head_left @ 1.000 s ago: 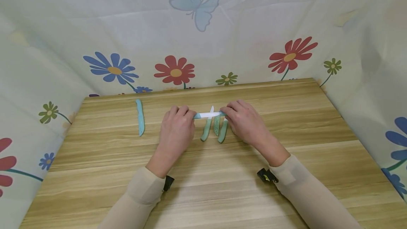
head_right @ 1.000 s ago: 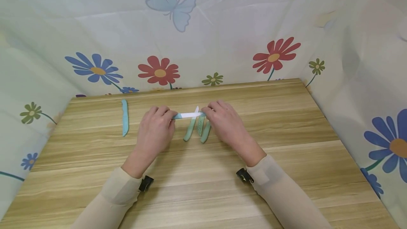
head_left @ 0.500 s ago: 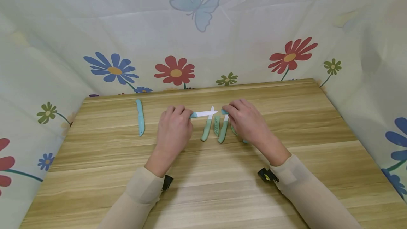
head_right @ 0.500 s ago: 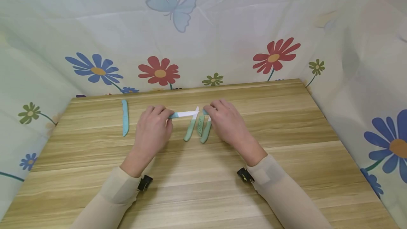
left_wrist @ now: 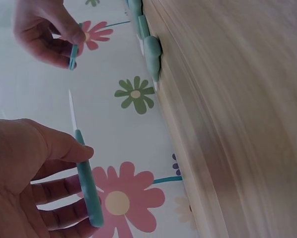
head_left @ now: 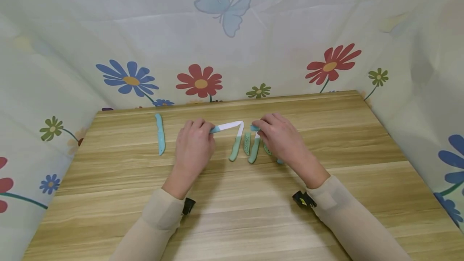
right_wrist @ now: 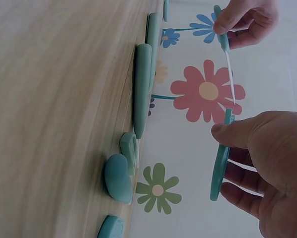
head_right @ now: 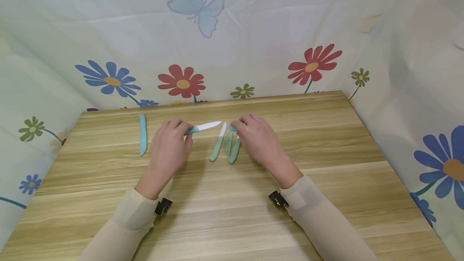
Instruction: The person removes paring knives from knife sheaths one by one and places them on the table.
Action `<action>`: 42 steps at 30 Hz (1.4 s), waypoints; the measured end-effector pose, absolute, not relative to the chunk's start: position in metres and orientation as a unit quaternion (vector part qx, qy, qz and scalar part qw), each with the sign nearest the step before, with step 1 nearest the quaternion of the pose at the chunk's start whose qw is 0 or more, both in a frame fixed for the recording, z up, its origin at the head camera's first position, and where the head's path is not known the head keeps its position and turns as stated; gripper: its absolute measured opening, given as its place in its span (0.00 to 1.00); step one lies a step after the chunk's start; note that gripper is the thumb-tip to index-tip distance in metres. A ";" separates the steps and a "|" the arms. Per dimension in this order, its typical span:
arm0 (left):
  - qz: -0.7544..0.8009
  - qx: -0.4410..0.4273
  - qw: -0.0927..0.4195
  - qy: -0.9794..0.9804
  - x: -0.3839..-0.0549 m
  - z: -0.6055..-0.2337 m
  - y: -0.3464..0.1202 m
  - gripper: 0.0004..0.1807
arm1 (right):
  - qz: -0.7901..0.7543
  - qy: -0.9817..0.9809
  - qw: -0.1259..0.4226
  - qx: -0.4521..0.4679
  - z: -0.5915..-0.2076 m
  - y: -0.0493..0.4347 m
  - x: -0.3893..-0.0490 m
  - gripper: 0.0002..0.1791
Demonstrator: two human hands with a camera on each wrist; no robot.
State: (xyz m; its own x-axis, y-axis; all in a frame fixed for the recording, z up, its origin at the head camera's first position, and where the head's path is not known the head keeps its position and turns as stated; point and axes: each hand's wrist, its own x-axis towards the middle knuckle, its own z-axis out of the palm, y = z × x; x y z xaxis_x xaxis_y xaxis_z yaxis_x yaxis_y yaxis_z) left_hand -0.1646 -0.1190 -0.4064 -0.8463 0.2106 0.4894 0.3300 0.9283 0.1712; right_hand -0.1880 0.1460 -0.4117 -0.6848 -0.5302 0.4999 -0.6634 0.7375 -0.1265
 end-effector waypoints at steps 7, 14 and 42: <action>-0.142 -0.116 0.221 -0.958 -0.167 -0.407 -0.125 0.08 | 0.171 -0.928 0.159 0.291 -0.404 0.136 -0.190 0.16; -0.151 -0.098 0.202 -0.963 -0.170 -0.406 -0.128 0.08 | 0.215 -0.944 0.071 0.240 -0.396 0.123 -0.199 0.18; -0.195 -0.021 0.112 -0.974 -0.184 -0.416 -0.127 0.09 | 0.350 -0.926 -0.091 0.108 -0.396 0.070 -0.233 0.22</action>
State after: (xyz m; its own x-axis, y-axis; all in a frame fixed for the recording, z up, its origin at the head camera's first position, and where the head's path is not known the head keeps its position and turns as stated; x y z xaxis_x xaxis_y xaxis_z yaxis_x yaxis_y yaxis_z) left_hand -0.1836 -0.1269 -0.4162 -0.9739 -0.0018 0.2268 0.0856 0.9230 0.3751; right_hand -0.2329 0.0700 -0.3959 -0.9600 -0.2640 -0.0935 -0.1361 0.7314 -0.6682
